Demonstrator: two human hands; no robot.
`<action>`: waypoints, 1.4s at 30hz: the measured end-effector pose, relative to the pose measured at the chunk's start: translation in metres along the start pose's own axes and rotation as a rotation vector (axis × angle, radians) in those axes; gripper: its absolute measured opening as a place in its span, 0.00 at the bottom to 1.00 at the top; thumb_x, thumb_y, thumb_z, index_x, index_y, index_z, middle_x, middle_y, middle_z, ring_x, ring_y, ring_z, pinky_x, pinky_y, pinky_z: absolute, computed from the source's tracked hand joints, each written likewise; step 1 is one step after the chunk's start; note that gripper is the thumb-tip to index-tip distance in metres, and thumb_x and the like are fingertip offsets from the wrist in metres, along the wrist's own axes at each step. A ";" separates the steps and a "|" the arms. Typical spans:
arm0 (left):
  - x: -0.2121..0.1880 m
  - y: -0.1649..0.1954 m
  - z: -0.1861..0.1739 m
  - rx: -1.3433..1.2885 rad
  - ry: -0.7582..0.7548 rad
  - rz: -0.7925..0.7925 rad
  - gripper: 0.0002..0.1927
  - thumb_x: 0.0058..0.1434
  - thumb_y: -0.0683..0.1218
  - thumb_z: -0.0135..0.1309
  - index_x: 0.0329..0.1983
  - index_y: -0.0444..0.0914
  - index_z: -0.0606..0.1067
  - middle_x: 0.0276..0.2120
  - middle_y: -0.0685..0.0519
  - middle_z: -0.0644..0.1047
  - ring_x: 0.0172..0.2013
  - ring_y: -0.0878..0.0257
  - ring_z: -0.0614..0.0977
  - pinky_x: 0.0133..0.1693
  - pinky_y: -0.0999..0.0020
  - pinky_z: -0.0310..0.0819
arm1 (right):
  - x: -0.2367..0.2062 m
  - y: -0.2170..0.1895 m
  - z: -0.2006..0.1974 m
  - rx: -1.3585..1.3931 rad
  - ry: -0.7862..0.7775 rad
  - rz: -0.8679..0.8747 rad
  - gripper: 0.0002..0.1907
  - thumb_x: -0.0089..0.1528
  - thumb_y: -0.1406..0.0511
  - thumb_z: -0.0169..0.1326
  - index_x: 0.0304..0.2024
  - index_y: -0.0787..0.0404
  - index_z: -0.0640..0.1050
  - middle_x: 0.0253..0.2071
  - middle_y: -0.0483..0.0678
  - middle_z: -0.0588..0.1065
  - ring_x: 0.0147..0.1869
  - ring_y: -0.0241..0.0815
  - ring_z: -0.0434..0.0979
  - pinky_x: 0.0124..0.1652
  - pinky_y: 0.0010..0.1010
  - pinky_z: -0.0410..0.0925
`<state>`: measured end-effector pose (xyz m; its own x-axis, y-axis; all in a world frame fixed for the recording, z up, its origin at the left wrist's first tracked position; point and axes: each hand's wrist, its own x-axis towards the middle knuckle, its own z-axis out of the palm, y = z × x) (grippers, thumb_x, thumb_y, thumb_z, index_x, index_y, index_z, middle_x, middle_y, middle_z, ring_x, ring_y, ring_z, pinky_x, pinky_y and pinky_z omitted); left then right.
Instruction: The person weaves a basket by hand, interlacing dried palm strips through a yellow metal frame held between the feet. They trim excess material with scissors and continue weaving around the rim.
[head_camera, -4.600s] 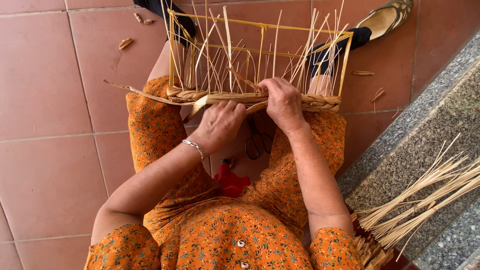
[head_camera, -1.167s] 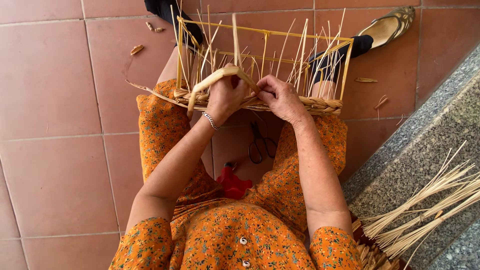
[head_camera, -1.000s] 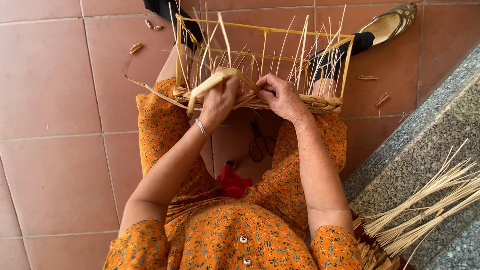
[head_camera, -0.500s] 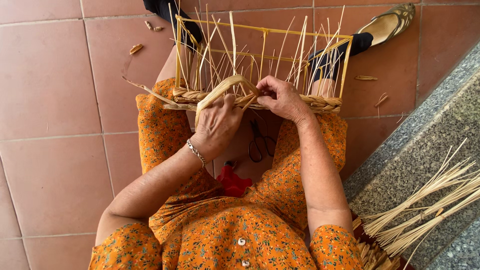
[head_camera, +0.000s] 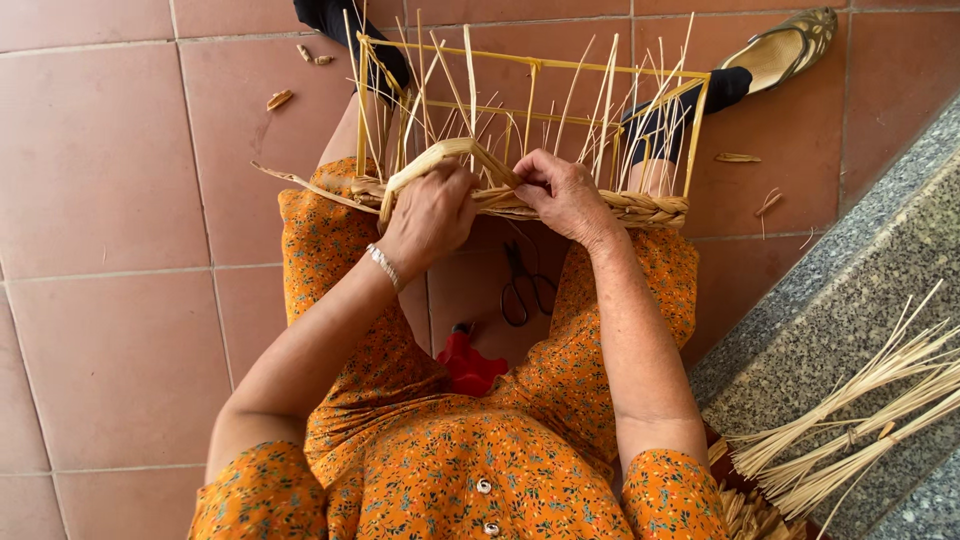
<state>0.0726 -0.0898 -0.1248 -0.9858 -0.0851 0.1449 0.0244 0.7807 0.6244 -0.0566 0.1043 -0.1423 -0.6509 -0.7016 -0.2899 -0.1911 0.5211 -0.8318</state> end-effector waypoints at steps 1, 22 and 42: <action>0.010 -0.002 0.006 0.025 -0.152 -0.160 0.08 0.69 0.45 0.51 0.42 0.36 0.77 0.37 0.44 0.78 0.33 0.52 0.81 0.38 0.54 0.78 | 0.001 0.000 0.002 0.014 0.017 0.002 0.06 0.65 0.65 0.60 0.43 0.57 0.77 0.39 0.43 0.82 0.47 0.36 0.84 0.48 0.31 0.79; -0.027 0.039 0.020 -0.675 -0.082 -0.204 0.17 0.67 0.48 0.56 0.57 0.39 0.77 0.56 0.45 0.79 0.59 0.56 0.79 0.60 0.55 0.77 | 0.007 0.017 0.033 -0.175 0.364 -0.252 0.09 0.58 0.63 0.68 0.30 0.58 0.79 0.32 0.43 0.73 0.33 0.34 0.76 0.32 0.28 0.76; -0.026 -0.036 0.000 0.502 -0.005 0.111 0.06 0.58 0.39 0.61 0.36 0.43 0.78 0.40 0.53 0.71 0.46 0.57 0.71 0.51 0.57 0.65 | 0.012 0.021 0.037 -0.173 0.405 -0.252 0.08 0.64 0.65 0.65 0.32 0.58 0.80 0.30 0.44 0.81 0.29 0.31 0.79 0.32 0.24 0.77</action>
<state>0.0973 -0.1157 -0.1516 -0.9826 0.0169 0.1851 0.0470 0.9860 0.1597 -0.0414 0.0896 -0.1807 -0.7948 -0.5892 0.1452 -0.4757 0.4565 -0.7518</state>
